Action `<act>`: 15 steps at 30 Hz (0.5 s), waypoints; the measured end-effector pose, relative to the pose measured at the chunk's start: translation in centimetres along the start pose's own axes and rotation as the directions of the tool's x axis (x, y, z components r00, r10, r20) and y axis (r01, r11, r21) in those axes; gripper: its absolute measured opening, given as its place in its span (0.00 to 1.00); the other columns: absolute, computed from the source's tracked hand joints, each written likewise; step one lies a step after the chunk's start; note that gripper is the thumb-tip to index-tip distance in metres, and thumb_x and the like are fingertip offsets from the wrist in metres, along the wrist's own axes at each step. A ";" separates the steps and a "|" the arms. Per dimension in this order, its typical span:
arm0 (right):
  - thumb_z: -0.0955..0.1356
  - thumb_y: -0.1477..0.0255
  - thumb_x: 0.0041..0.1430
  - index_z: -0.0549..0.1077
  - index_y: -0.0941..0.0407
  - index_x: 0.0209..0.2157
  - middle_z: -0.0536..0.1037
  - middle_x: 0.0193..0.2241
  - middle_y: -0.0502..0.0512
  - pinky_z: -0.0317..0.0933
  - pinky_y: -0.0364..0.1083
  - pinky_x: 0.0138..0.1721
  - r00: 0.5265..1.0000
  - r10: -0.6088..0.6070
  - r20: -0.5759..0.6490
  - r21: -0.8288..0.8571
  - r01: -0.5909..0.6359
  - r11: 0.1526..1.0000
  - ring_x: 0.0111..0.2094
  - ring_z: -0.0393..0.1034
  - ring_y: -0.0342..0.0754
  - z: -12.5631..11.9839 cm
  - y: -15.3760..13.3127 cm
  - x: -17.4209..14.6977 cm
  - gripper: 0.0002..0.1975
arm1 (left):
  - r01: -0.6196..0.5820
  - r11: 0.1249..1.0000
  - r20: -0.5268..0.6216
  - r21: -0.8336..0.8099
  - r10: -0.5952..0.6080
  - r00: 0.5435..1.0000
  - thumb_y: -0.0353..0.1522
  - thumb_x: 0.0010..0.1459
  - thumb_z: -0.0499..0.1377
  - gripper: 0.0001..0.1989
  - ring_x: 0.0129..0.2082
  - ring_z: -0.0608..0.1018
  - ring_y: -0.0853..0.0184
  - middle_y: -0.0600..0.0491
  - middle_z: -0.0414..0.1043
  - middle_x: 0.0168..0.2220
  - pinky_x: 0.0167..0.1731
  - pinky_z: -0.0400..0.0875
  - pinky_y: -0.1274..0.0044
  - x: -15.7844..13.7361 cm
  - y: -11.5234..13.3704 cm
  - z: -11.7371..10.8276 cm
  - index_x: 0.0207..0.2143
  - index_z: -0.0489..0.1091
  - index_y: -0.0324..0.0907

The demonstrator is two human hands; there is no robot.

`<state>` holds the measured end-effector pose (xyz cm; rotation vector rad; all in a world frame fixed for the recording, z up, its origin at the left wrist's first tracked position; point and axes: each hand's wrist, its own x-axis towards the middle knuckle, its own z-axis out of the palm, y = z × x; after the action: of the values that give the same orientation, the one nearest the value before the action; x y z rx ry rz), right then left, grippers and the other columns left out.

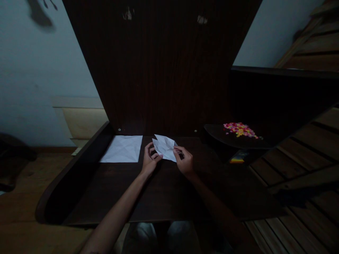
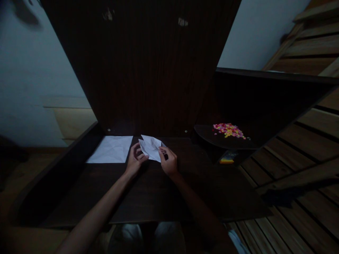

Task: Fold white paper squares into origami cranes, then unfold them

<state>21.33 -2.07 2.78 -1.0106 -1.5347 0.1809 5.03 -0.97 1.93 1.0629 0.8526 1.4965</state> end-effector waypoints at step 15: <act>0.67 0.75 0.56 0.75 0.55 0.40 0.72 0.38 0.58 0.69 0.49 0.43 0.981 -0.125 0.148 -0.095 0.140 0.986 0.40 0.71 0.49 -0.4 1.3 -0.1 0.10 | -0.307 0.846 0.142 0.436 0.272 0.952 0.26 0.52 0.60 0.12 0.28 0.74 0.77 0.44 0.49 0.60 0.28 0.75 0.79 -0.8 0.0 0.0 0.41 0.69 0.42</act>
<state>22.26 -1.55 1.99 -0.9905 -1.7505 0.0805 5.01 -1.77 1.79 1.6478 1.0540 1.5270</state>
